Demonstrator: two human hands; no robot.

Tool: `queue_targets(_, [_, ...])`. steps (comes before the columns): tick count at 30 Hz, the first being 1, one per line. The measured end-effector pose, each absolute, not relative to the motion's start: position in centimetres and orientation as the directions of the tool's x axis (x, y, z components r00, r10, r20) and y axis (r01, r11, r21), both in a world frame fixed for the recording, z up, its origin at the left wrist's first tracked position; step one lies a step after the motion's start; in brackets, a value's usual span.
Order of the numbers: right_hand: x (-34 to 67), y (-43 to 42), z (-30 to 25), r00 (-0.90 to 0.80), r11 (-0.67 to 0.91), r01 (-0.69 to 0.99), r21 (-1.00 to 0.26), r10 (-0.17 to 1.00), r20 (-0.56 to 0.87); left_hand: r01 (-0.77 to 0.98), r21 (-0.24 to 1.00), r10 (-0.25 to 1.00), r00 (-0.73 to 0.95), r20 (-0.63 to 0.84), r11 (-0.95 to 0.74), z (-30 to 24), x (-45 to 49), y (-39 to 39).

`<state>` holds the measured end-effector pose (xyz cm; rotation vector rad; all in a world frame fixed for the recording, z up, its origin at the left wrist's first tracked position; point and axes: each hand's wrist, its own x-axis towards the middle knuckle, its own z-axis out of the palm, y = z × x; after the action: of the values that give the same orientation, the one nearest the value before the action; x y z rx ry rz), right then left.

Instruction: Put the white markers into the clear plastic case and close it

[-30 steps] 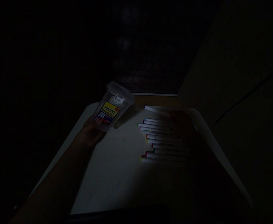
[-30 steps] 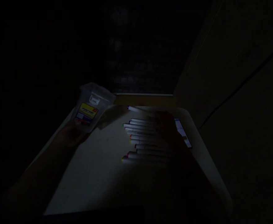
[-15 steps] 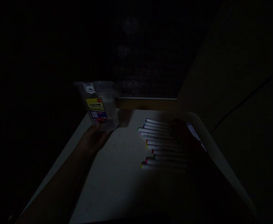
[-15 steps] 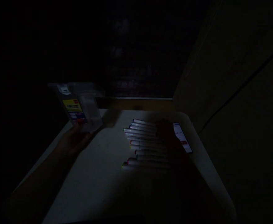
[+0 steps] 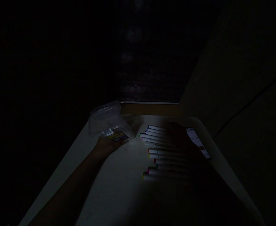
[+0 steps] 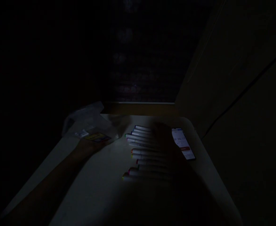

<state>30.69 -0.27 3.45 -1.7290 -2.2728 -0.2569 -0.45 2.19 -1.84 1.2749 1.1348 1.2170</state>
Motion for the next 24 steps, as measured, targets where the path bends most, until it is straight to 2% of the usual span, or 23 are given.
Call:
queue_targets(3, [28.7,-1.0,2.6,-0.294,0.321,0.947,-0.018,0.888,0.353,0.101,0.991,0.993,0.088,0.073,-0.082,-1.6,0.0,2.3])
queue_targets(8, [26.1,-4.7,-0.1,-0.458,0.495,0.869,-0.013,0.813,0.36,0.027,0.994,0.985,0.143,0.099,-0.104,-2.3,0.3,2.5])
queue_targets(11, [25.9,-7.5,-1.3,-0.544,0.567,0.824,0.005,0.788,0.289,0.058,0.992,0.977,0.19,0.1,-0.113,-2.8,0.5,2.5])
queue_targets(13, [26.3,-8.9,-1.9,-0.578,0.593,0.805,0.022,0.775,0.257,0.054,0.991,0.972,0.21,0.109,-0.122,-2.9,0.5,2.5])
queue_targets(17, [26.9,-9.7,-2.8,-0.572,0.59,0.807,0.038,0.762,0.303,0.041,0.991,0.965,0.237,0.115,-0.128,-3.0,0.4,2.2])
queue_targets(20, [26.9,-9.3,-2.9,-0.589,0.609,0.792,0.047,0.741,0.321,-0.065,0.99,0.966,0.219,0.137,-0.126,-2.6,0.6,1.2])
queue_targets(24, [26.3,-9.1,-2.3,-0.596,0.614,0.788,0.055,0.736,0.321,-0.358,0.929,0.982,0.115,0.148,-0.098,-0.8,2.1,-0.5])
